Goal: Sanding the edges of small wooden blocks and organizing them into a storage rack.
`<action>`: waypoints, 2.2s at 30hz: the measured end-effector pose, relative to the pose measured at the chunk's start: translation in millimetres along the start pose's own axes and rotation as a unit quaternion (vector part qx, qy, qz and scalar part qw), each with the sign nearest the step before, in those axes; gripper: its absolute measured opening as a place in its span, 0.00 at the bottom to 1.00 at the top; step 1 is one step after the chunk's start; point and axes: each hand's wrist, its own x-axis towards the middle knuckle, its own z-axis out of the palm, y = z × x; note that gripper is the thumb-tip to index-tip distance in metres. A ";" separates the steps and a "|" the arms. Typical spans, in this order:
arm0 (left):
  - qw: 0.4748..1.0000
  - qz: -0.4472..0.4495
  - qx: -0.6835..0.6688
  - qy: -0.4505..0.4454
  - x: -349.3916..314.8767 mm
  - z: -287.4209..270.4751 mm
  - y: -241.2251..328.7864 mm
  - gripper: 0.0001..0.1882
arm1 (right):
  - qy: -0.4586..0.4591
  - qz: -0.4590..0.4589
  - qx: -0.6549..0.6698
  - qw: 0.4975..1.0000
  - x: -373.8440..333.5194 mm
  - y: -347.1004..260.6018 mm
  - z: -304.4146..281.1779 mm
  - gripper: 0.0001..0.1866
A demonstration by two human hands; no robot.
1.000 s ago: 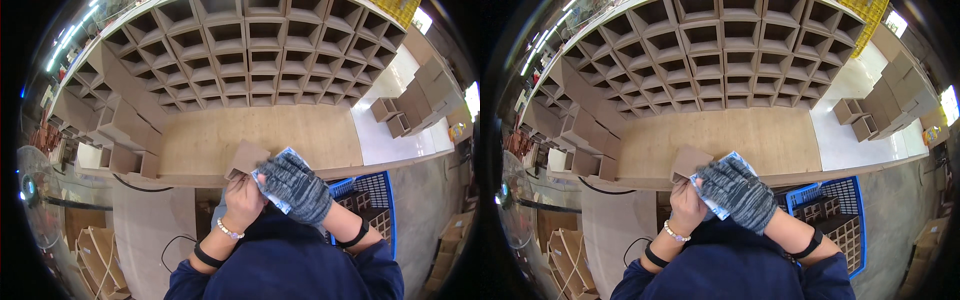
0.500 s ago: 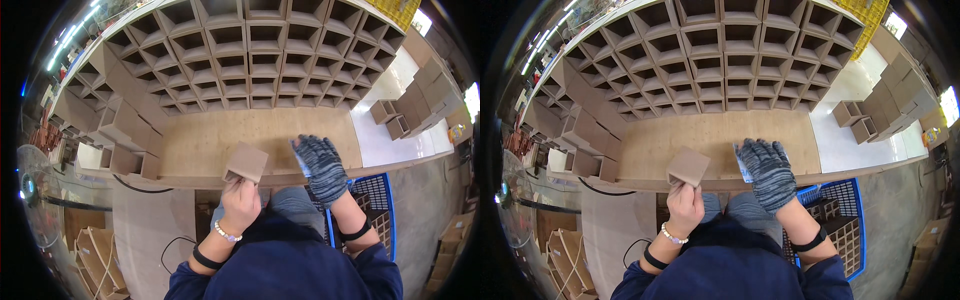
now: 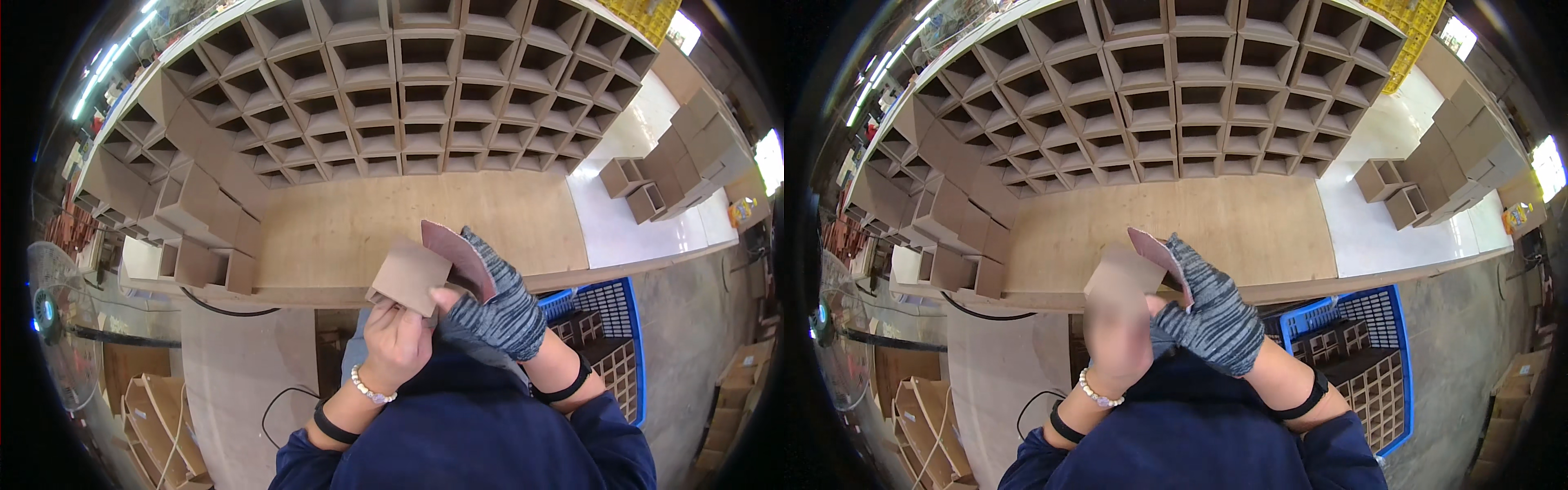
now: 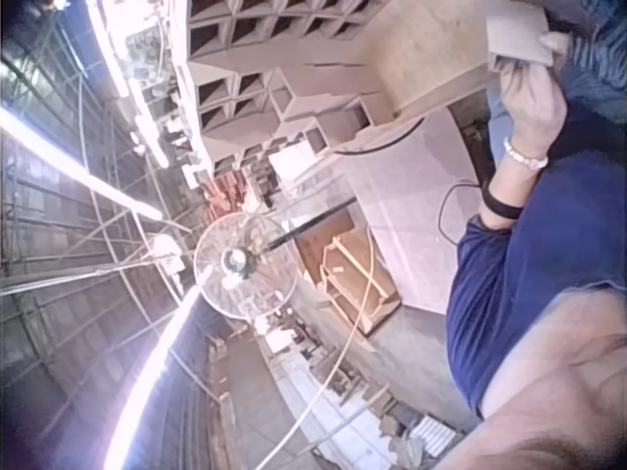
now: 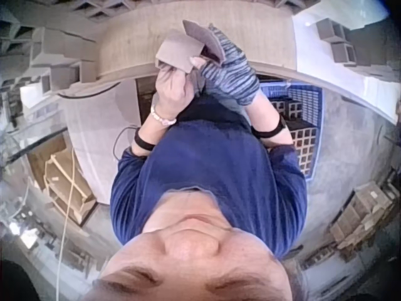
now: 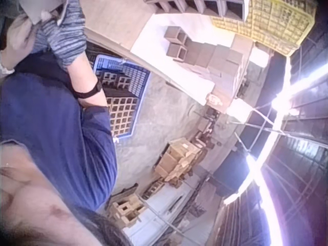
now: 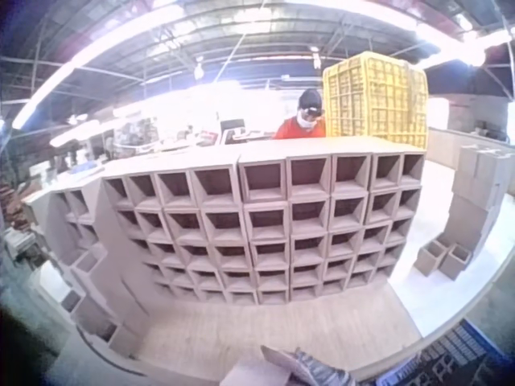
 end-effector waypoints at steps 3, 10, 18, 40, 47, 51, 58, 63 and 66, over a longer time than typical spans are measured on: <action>1.000 -0.015 -0.013 0.002 0.1 -1.1 1.5 0.16 | 0.021 0.029 -0.028 0.999 -1.1 -8.0 -6.2 0.28; 1.000 -0.023 -0.018 -0.004 -0.5 -1.7 1.7 0.16 | -0.003 0.026 -0.006 1.000 1.1 -15.9 -8.8 0.26; 0.999 -0.025 -0.033 -0.012 -0.8 -4.0 1.5 0.15 | -0.017 0.015 -0.055 0.998 2.0 -3.6 -20.6 0.33; 0.999 -0.012 -0.030 -0.014 -0.4 -6.0 1.6 0.16 | -0.027 0.065 0.046 0.996 0.5 -15.0 -15.5 0.33; 0.987 -0.106 -0.121 -0.029 -2.9 -10.2 5.2 0.14 | -0.008 0.041 -0.035 0.998 0.8 -6.5 -23.2 0.32; 0.987 -0.110 -0.117 -0.017 1.4 -9.7 7.7 0.14 | -0.001 0.057 0.023 0.998 1.5 -23.4 -13.1 0.29; 0.941 -0.243 -0.236 -0.025 -1.8 -11.7 14.4 0.10 | 0.047 -0.034 -0.189 0.980 -0.6 9.6 -15.6 0.27; 0.917 -0.275 -0.289 -0.005 -2.0 -6.7 15.7 0.12 | 0.034 -0.271 -0.289 0.917 -0.4 -13.9 -4.5 0.26; 0.944 -0.224 -0.242 0.025 -8.6 1.7 12.0 0.12 | -0.059 -0.315 -0.403 0.857 -3.9 -15.8 6.7 0.23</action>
